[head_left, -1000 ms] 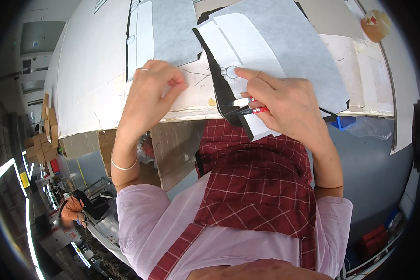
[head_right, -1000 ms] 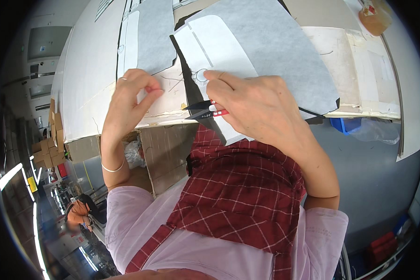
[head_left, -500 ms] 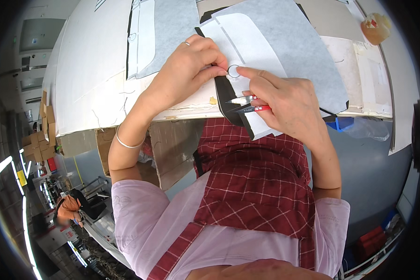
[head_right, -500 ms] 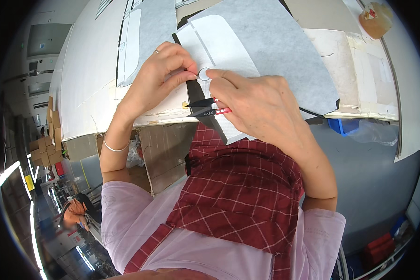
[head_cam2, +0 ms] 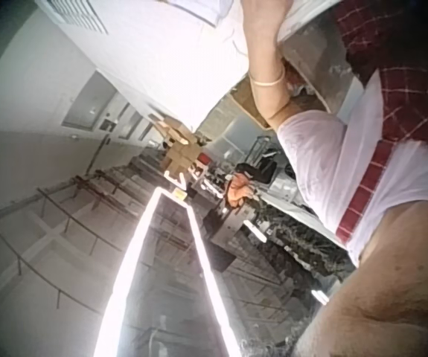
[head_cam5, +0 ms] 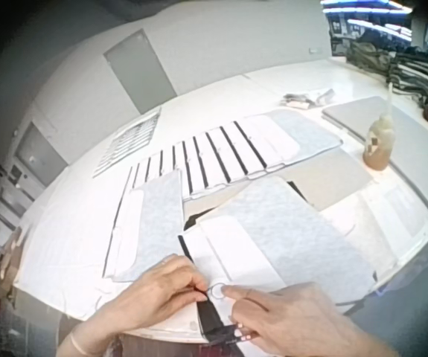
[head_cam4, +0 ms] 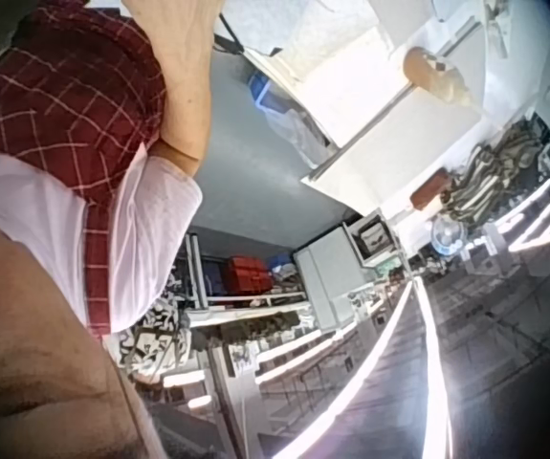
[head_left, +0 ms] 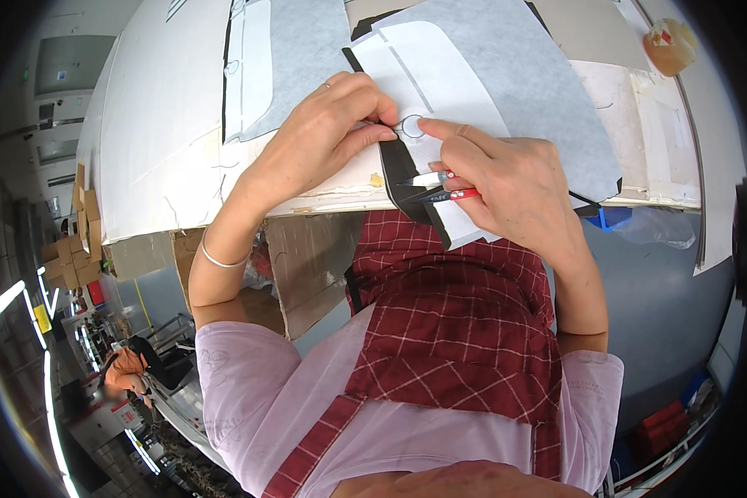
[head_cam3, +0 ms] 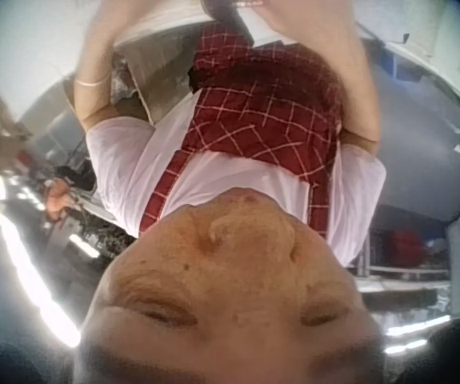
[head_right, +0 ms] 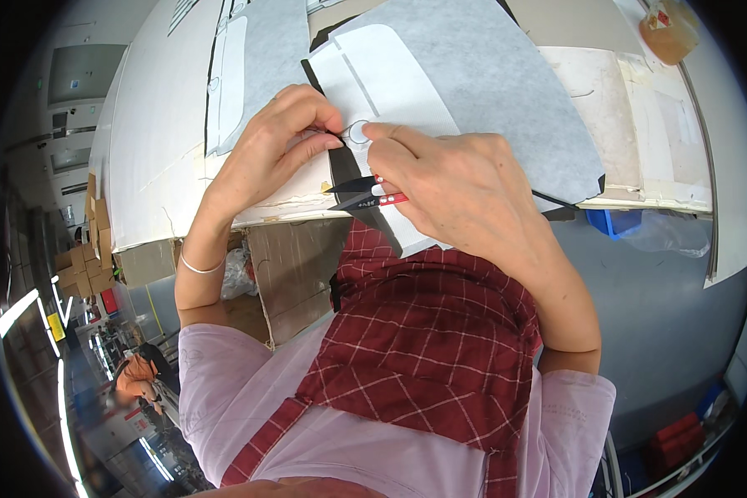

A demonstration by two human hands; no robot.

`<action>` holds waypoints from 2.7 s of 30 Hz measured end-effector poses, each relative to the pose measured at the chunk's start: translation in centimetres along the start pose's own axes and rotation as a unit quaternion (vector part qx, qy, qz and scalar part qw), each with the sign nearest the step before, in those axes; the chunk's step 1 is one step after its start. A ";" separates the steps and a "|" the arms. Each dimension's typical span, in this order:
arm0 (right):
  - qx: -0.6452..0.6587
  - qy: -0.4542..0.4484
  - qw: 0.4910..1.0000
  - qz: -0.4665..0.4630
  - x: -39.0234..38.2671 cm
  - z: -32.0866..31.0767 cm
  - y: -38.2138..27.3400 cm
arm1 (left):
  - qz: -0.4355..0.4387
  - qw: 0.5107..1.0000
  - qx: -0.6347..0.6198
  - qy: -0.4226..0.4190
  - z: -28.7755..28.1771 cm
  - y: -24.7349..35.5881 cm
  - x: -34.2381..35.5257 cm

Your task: The recorder is applying glue to leather strips and trimming edges of leather patterns using snips.

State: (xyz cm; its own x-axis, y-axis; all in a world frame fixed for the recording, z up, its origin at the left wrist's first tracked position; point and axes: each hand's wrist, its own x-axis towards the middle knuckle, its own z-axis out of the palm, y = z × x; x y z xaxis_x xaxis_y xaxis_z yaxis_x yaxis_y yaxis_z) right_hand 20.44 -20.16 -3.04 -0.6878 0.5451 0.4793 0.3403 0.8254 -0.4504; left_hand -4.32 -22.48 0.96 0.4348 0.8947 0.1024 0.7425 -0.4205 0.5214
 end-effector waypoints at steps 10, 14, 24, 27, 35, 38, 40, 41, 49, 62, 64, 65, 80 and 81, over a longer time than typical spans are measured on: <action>0.025 0.001 0.999 0.024 0.1 -0.2 -0.2 | 0.032 0.994 0.056 0.087 1.2 -0.2 -0.1; 0.114 -0.031 0.990 0.071 0.8 -1.6 -0.1 | 0.056 0.989 0.084 0.104 1.0 -0.1 -0.4; -0.039 -0.169 0.985 0.008 6.0 -4.0 2.7 | 0.021 0.989 0.055 0.137 1.7 -0.3 -0.7; -0.051 -0.207 0.977 0.020 7.3 -3.7 2.3 | 0.007 0.989 0.036 0.141 1.8 -0.1 -0.7; -0.002 -0.233 0.971 0.046 8.5 -4.1 2.8 | -0.017 0.990 0.032 0.135 1.9 -0.3 -0.8; 0.039 -0.286 0.955 0.070 8.3 -4.0 4.0 | -0.021 0.990 0.018 0.142 2.0 -0.5 -0.4; 0.072 -0.296 0.949 0.079 7.9 -3.5 4.5 | 0.100 0.963 0.111 0.224 2.3 -0.8 0.1; 0.068 -0.288 0.952 0.075 7.7 -3.3 4.5 | 0.100 0.963 0.111 0.225 2.4 -0.8 0.1; 0.052 -0.215 0.974 0.040 5.9 -3.5 4.5 | -0.048 0.993 -0.010 0.109 1.7 -0.4 -0.3; -0.024 -0.183 0.983 0.017 8.1 -4.5 3.1 | -0.013 0.990 0.048 0.130 1.8 -0.3 0.1; -0.032 -0.214 0.976 0.017 9.0 -4.3 2.9 | -0.009 0.990 0.044 0.133 1.8 -0.2 0.1; -0.035 -0.217 0.975 0.014 9.3 -4.3 2.8 | -0.010 0.990 0.044 0.133 1.9 -0.1 0.1; -0.039 -0.253 0.967 0.012 10.3 -4.0 2.7 | 0.022 0.986 0.071 0.148 1.9 -0.1 0.1; -0.026 -0.239 0.971 0.002 10.2 -3.9 2.8 | -0.011 0.988 0.062 0.139 1.8 0.0 -0.1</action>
State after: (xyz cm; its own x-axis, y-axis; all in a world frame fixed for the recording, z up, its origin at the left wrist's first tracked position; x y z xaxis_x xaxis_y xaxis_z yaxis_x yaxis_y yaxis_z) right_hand 16.82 -11.72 3.54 -0.9012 0.4282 0.0669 0.3669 0.8361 -0.4079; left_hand -3.44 -22.84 -0.59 0.2732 0.9036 0.3299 0.8144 -0.3998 0.4206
